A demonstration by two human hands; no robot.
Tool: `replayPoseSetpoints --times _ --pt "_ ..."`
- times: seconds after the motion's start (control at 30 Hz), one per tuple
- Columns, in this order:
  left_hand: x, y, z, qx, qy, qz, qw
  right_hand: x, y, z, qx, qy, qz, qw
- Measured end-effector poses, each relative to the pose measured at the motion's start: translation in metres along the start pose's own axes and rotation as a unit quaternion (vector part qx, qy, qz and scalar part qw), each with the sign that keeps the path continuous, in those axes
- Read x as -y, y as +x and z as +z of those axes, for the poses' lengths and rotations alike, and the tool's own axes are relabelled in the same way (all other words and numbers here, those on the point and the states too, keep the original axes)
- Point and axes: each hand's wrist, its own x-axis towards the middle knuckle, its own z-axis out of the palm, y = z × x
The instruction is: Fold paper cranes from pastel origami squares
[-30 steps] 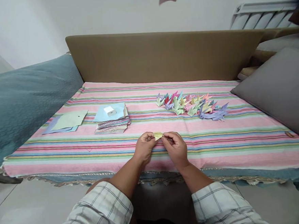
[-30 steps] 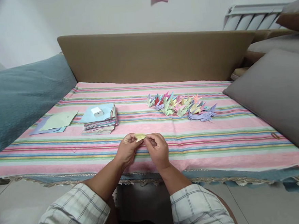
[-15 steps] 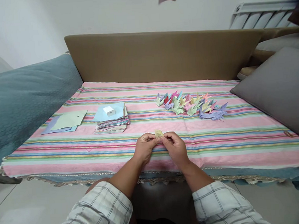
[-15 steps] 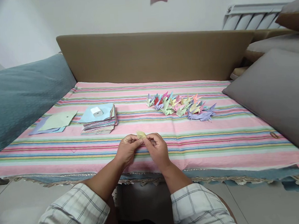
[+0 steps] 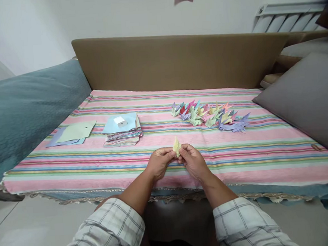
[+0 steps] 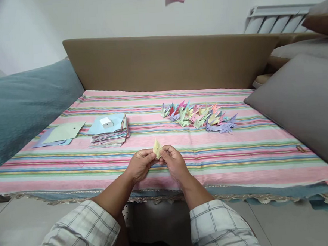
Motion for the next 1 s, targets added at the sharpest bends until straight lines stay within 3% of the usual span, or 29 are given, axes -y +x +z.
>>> replayPoseSetpoints --times 0.3,0.57,1.0 --pt "0.004 0.000 0.004 -0.077 0.026 0.040 0.996 -0.003 0.001 -0.004 0.012 -0.069 -0.040 0.997" --pt "0.004 -0.001 0.004 -0.069 0.109 0.044 0.991 0.003 -0.001 -0.007 0.029 -0.108 -0.050 0.993" --pt "0.000 -0.003 0.007 -0.065 0.207 0.038 0.975 0.010 -0.005 -0.001 0.006 -0.158 -0.041 0.987"
